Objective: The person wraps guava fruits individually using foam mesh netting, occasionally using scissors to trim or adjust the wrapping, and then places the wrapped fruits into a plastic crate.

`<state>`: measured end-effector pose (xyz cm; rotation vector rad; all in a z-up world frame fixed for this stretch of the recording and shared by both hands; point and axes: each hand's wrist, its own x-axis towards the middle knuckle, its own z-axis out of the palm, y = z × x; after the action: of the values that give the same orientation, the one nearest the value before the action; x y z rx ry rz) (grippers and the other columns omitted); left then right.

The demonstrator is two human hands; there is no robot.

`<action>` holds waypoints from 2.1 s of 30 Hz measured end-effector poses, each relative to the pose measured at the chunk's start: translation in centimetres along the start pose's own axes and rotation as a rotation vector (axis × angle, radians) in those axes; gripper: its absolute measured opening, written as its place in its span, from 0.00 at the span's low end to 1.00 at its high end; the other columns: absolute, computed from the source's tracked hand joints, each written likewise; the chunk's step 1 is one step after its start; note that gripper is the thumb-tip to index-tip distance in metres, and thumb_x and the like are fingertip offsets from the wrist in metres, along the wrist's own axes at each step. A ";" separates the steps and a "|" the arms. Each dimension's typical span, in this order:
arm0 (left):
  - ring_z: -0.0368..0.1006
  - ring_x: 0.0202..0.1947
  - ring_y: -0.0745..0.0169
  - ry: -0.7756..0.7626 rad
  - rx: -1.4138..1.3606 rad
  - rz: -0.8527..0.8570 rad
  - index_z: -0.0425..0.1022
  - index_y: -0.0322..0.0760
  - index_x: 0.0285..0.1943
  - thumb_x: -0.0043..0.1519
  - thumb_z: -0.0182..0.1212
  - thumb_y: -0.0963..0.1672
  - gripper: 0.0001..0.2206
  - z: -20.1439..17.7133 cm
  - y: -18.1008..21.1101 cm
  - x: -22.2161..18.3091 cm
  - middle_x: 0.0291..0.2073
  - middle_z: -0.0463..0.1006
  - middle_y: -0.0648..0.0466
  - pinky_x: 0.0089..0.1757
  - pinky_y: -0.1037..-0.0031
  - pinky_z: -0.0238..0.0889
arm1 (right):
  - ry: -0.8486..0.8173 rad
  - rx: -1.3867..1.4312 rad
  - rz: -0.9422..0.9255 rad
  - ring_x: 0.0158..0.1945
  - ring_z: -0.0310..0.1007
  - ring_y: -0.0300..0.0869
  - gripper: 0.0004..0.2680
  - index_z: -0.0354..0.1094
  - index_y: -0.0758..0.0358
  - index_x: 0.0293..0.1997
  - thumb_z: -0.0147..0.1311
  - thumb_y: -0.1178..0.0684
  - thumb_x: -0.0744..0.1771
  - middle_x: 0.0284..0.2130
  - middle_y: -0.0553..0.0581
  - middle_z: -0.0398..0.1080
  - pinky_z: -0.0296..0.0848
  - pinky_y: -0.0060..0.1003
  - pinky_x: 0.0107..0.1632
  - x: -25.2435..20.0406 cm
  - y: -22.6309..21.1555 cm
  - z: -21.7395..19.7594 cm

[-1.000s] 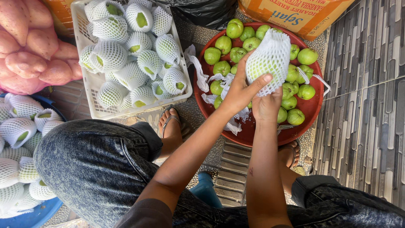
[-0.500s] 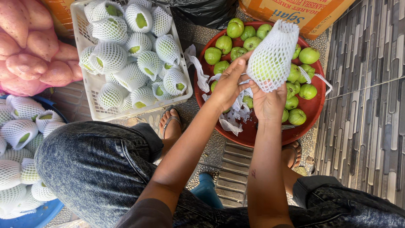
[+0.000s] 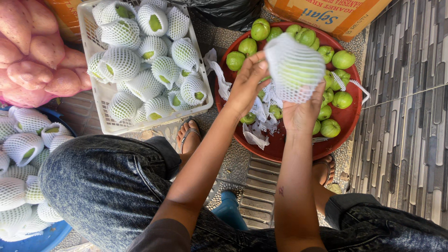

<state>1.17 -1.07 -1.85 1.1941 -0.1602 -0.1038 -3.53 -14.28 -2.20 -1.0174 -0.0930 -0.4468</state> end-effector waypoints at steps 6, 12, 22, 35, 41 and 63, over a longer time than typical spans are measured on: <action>0.76 0.52 0.53 0.028 -0.663 -0.055 0.58 0.32 0.67 0.66 0.71 0.47 0.28 0.7 -1.4 0.3 0.53 0.74 0.43 0.53 0.55 0.73 | -0.063 -0.584 -0.111 0.51 0.73 0.39 0.15 0.65 0.56 0.64 0.47 0.67 0.71 0.51 0.55 0.72 0.77 0.43 0.58 -0.1 0.0 -0.3; 0.78 0.46 0.54 0.078 -0.666 -0.215 0.62 0.34 0.62 0.61 0.75 0.47 0.28 0.7 0.5 -0.5 0.48 0.77 0.44 0.48 0.53 0.76 | -0.164 -0.851 -0.202 0.50 0.61 0.42 0.22 0.63 0.64 0.70 0.55 0.71 0.66 0.60 0.59 0.63 0.72 0.35 0.46 0.0 0.0 -0.1; 0.69 0.58 0.53 -0.143 -0.512 -0.125 0.50 0.40 0.77 0.53 0.77 0.44 0.44 0.2 0.8 -0.3 0.61 0.69 0.45 0.58 0.55 0.66 | -0.059 -0.356 -0.051 0.54 0.72 0.42 0.20 0.60 0.60 0.64 0.59 0.69 0.66 0.54 0.60 0.71 0.77 0.40 0.55 -0.6 -2.0 3.2; 0.63 0.67 0.42 0.000 -0.041 0.354 0.55 0.35 0.75 0.43 0.87 0.39 0.51 0.1 -0.8 -0.5 0.61 0.70 0.36 0.68 0.45 0.52 | -0.117 0.166 0.221 0.58 0.75 0.47 0.23 0.58 0.56 0.70 0.41 0.33 0.71 0.63 0.66 0.67 0.74 0.56 0.68 -0.4 0.0 0.7; 0.65 0.65 0.37 -0.154 -0.175 -0.131 0.51 0.50 0.81 0.61 0.45 0.68 0.44 -1.1 1.0 -0.1 0.68 0.64 0.32 0.58 0.44 0.66 | 0.079 0.338 0.307 0.62 0.74 0.52 0.15 0.69 0.58 0.62 0.55 0.46 0.70 0.59 0.61 0.73 0.76 0.57 0.65 -0.3 -0.2 1.2; 0.47 0.76 0.30 -0.129 0.676 0.121 0.52 0.51 0.77 0.61 0.54 0.62 0.37 -1.3 7.7 -0.4 0.77 0.56 0.41 0.66 0.40 0.46 | 0.123 0.082 0.296 0.58 0.75 0.56 0.17 0.66 0.70 0.61 0.58 0.50 0.67 0.55 0.68 0.73 0.78 0.53 0.60 -1.0 -0.9 4.3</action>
<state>0.98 2.97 4.81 1.8479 -0.4017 -0.0173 -4.24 -10.79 0.48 -0.9031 0.1474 -0.2321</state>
